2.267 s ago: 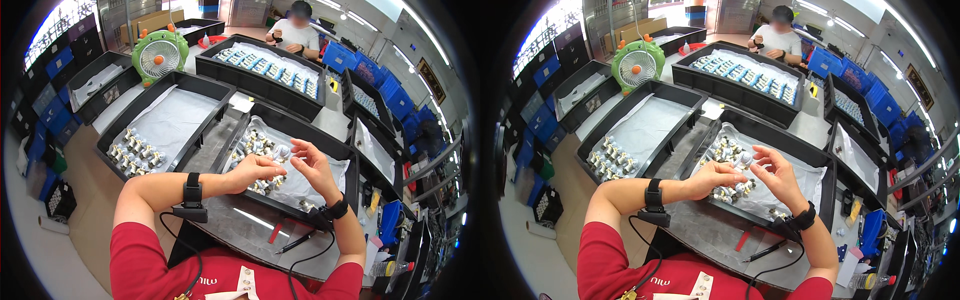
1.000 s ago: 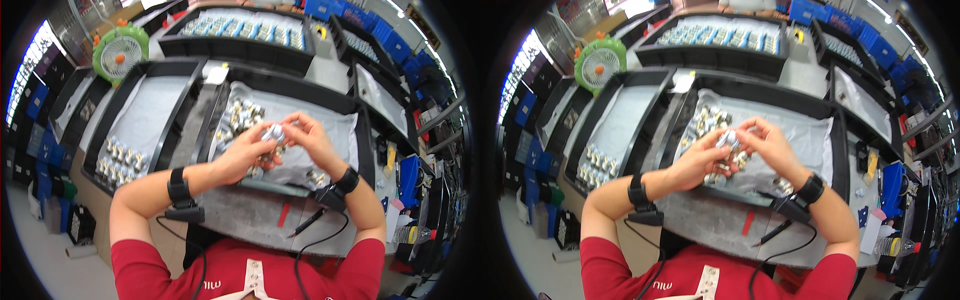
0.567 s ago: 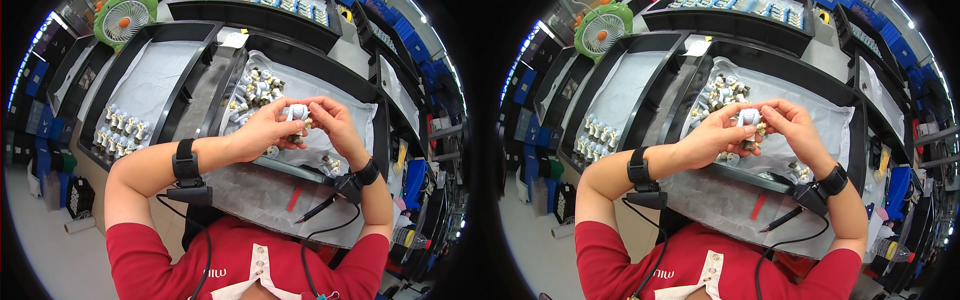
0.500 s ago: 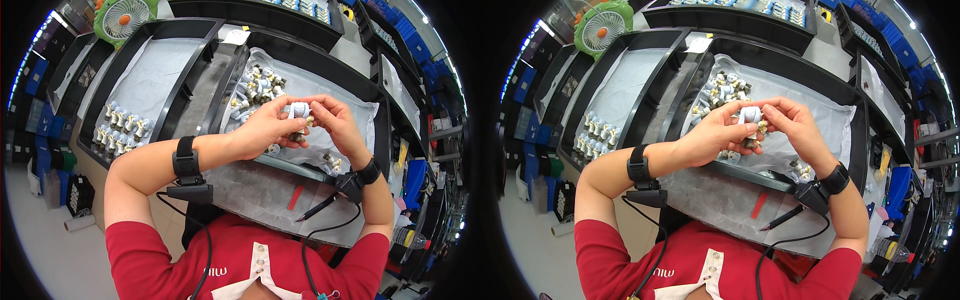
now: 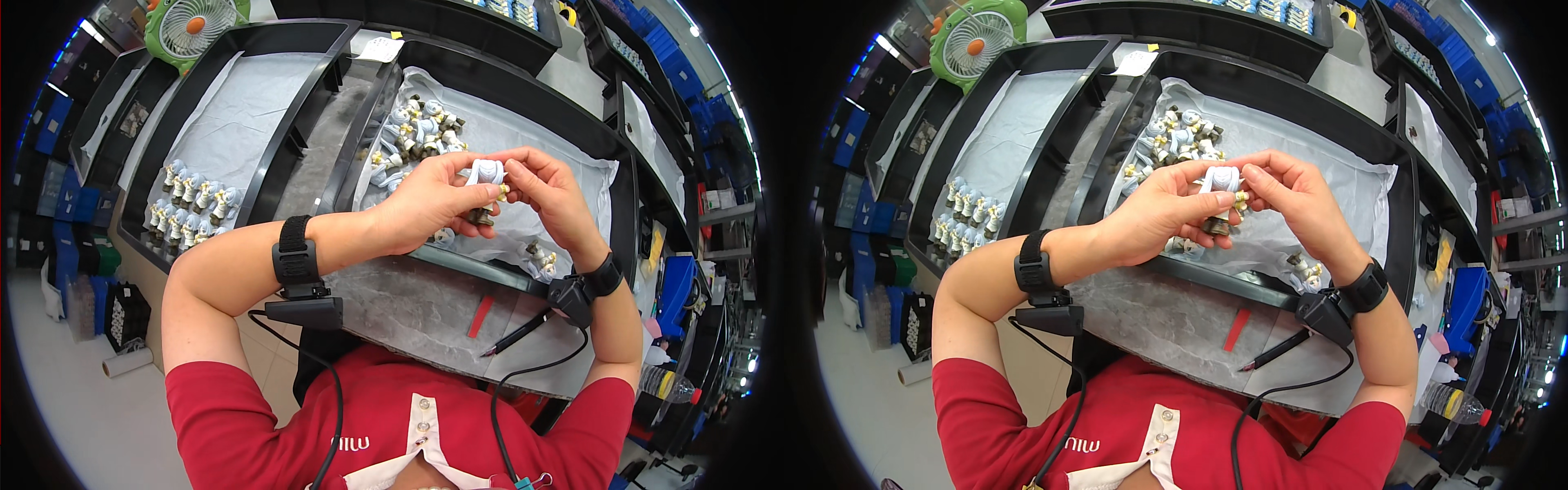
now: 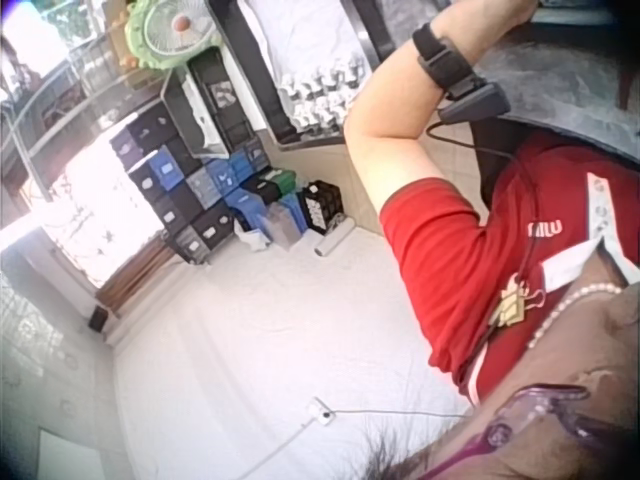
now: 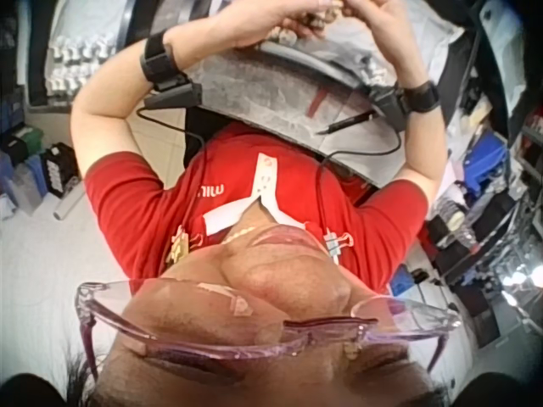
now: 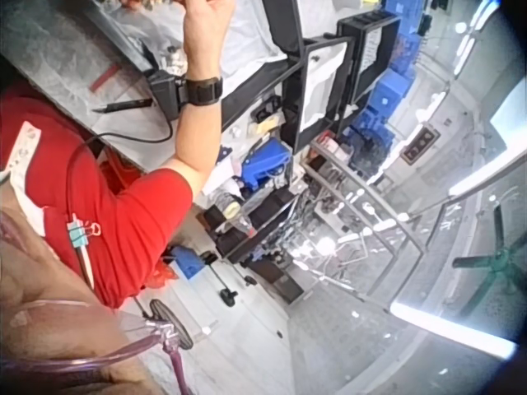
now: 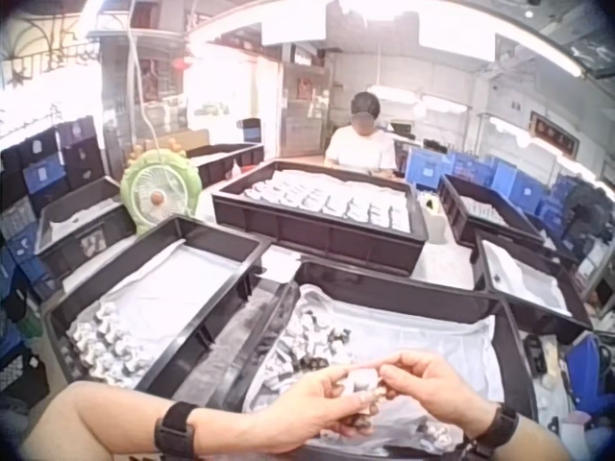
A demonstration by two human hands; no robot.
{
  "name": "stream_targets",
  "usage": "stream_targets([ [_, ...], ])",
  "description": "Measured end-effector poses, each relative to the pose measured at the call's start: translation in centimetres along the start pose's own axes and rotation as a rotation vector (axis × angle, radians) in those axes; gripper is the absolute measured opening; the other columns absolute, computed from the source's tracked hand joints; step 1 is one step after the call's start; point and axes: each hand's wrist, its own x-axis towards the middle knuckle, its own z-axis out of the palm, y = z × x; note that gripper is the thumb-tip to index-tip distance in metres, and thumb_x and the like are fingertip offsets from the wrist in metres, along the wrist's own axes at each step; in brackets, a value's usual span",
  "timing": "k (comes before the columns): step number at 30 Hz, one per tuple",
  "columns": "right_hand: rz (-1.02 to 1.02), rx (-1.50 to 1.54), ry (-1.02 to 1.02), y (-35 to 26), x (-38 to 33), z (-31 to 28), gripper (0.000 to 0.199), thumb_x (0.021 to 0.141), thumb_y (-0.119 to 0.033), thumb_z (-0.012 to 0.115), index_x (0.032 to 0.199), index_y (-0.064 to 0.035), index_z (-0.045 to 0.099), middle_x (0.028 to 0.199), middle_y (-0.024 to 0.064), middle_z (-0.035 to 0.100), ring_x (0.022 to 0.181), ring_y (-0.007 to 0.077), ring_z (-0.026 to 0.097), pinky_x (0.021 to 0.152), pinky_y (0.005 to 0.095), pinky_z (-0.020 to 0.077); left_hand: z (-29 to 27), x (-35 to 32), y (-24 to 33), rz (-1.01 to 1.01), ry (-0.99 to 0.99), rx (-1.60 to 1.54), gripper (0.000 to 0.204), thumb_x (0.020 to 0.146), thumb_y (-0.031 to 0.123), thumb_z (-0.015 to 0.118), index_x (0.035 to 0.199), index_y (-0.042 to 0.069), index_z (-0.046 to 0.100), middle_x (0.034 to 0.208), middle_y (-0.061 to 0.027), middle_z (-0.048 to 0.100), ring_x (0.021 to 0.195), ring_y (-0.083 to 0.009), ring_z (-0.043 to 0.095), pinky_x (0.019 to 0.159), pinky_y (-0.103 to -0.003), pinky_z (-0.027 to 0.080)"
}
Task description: Apply paint or sealant to small figurines using a brush.
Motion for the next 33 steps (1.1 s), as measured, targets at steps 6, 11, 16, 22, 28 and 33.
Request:
stream_targets([
  [6, 0.027, 0.011, -0.009, 0.3, -0.2, -0.1, 0.026, 0.091, -0.023, 0.051, 0.106, -0.0035, 0.06, 0.081, -0.0022, 0.056, 0.073, 0.0033, 0.049, 0.067, 0.0179, 0.0414, 0.1, -0.1, -0.3, 0.001, 0.011, 0.031, 0.038, 0.085, 0.022, 0.059, 0.117, 0.005, 0.047, 0.09, -0.0053, 0.061, 0.064, -0.0112, 0.06, 0.054, -0.018, 0.046],
  [11, 0.003, -0.113, -0.061, 0.1, 0.2, -1.0, 0.026, 0.089, -0.023, 0.053, 0.106, -0.0046, 0.06, 0.088, -0.0006, 0.061, 0.076, 0.0031, 0.052, 0.069, 0.0177, 0.0419, -0.3, 0.6, -0.7, -0.015, 0.044, 0.084, 0.026, 0.085, 0.02, 0.057, 0.106, 0.006, 0.052, 0.084, -0.0042, 0.061, 0.058, -0.0089, 0.057, 0.05, -0.016, 0.042],
  [16, -0.206, -0.445, 0.087, -5.7, -1.8, -1.6, 0.028, 0.089, -0.025, 0.052, 0.108, -0.0056, 0.059, 0.094, 0.0035, 0.063, 0.081, 0.0072, 0.055, 0.075, 0.0208, 0.0408, -0.6, 0.8, -0.6, 0.052, 0.043, 0.105, 0.023, 0.084, 0.019, 0.058, 0.101, 0.006, 0.051, 0.082, -0.0044, 0.059, 0.064, -0.0052, 0.05, 0.052, -0.016, 0.038],
  [22, -0.205, -0.48, 0.115, -7.4, -10.9, 1.4, 0.019, 0.087, -0.013, 0.053, 0.101, -0.0012, 0.06, 0.085, 0.0049, 0.062, 0.08, 0.0099, 0.056, 0.074, 0.0221, 0.0442, 0.2, -0.9, -0.2, 0.199, 0.032, 0.265, 0.039, 0.08, 0.014, 0.064, 0.115, 0.006, 0.048, 0.08, -0.0005, 0.055, 0.056, -0.0015, 0.038, 0.048, -0.015, 0.029],
  [28, -0.049, -0.724, 0.128, 0.2, -16.3, 3.5, 0.013, 0.077, -0.001, 0.06, 0.09, -0.0009, 0.062, 0.081, 0.0091, 0.062, 0.073, 0.0192, 0.061, 0.066, 0.027, 0.0478, 2.7, -5.0, -1.8, 0.056, -0.277, 0.548, 0.035, 0.08, 0.012, 0.065, 0.111, 0.008, 0.05, 0.086, 0.0029, 0.052, 0.08, -0.0037, 0.047, 0.071, -0.02, 0.041],
  [33, -0.282, -1.023, 0.128, 4.6, -15.7, 5.7, 0.02, 0.07, -0.002, 0.064, 0.09, -0.0046, 0.062, 0.086, 0.008, 0.06, 0.079, 0.0241, 0.058, 0.07, 0.0315, 0.0477, 2.1, -7.6, -4.2, -0.163, -0.386, 0.645, 0.033, 0.079, 0.013, 0.065, 0.109, 0.008, 0.051, 0.083, 0.0015, 0.053, 0.078, -0.0055, 0.047, 0.07, -0.022, 0.042],
])
